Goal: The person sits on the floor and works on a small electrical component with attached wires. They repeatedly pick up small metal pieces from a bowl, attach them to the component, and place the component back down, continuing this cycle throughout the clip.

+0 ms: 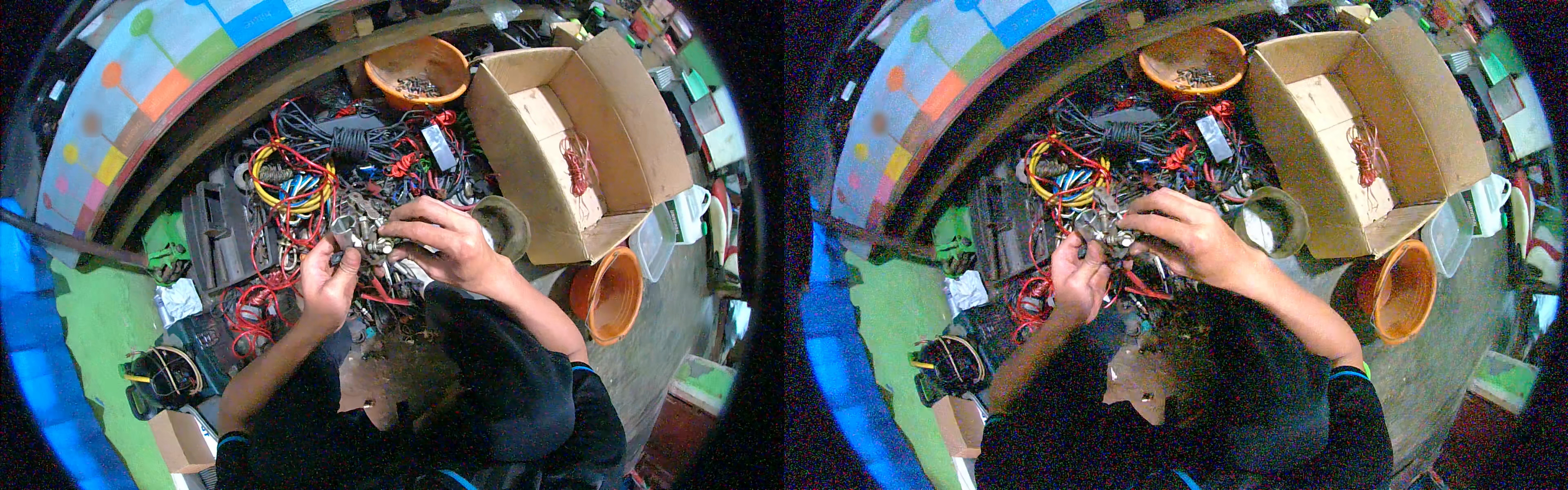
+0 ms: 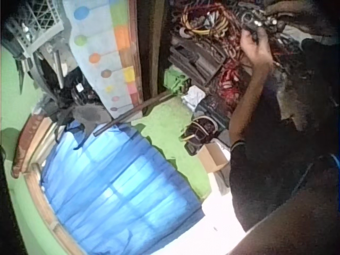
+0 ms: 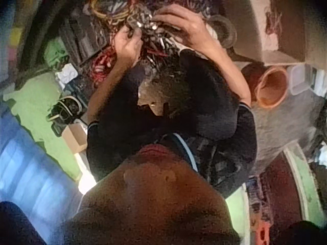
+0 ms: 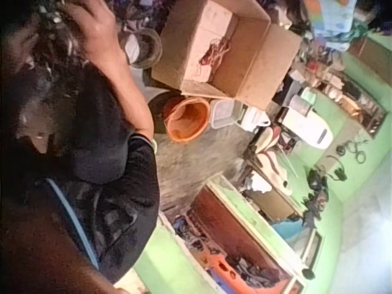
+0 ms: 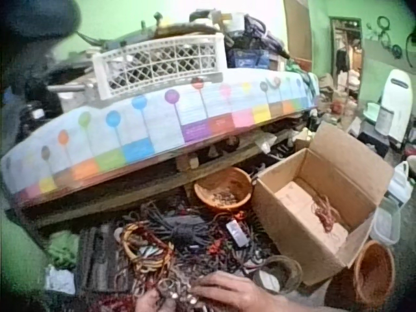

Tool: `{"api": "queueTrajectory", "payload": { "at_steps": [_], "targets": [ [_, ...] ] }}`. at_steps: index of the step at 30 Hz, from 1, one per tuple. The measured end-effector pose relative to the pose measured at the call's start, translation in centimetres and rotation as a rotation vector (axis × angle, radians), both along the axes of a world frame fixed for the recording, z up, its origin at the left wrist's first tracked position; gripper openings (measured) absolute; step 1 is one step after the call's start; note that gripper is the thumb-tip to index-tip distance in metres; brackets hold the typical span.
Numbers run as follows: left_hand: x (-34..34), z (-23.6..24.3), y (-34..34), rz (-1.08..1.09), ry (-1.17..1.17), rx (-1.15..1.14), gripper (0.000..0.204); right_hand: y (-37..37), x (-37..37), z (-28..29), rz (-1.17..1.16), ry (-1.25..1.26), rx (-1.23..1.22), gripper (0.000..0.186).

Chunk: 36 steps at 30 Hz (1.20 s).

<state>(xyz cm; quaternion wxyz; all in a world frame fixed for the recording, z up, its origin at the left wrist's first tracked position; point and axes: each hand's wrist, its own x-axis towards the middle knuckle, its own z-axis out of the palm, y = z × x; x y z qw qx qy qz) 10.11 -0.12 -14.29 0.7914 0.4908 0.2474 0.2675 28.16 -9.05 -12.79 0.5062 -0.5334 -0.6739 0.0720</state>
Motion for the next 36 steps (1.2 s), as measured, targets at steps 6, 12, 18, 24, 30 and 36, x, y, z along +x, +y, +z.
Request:
{"api": "queueTrajectory", "payload": {
  "at_steps": [6,12,18,24,30,36],
  "targets": [
    [0.1,0.3,-0.5,-0.021,-0.052,-0.071,0.026,-0.4,-0.4,-0.9,-0.035,0.274,0.008,0.021],
    [-0.2,0.1,-0.5,-0.02,-0.078,-0.011,0.026,-0.4,-1.3,-1.6,-0.032,0.619,-0.097,0.013],
    [-0.1,-0.5,-0.5,-0.028,-0.043,0.151,0.023,-0.4,-1.5,-1.7,-0.23,0.664,-0.053,0.007],
    [-1.6,-1.1,0.9,0.092,-0.036,0.029,0.019,-2.2,0.2,-2.1,-0.36,0.742,-0.062,0.013],
    [-1.0,-1.0,0.6,0.03,-0.133,-0.062,0.025,-2.4,1.1,-3.0,-0.09,1.613,-0.417,0.032],
    [-1.3,-1.1,0.9,0.041,-0.025,-0.1,0.029,-4.0,2.4,-3.9,-0.11,1.69,-0.386,0.03]
  ]
}}
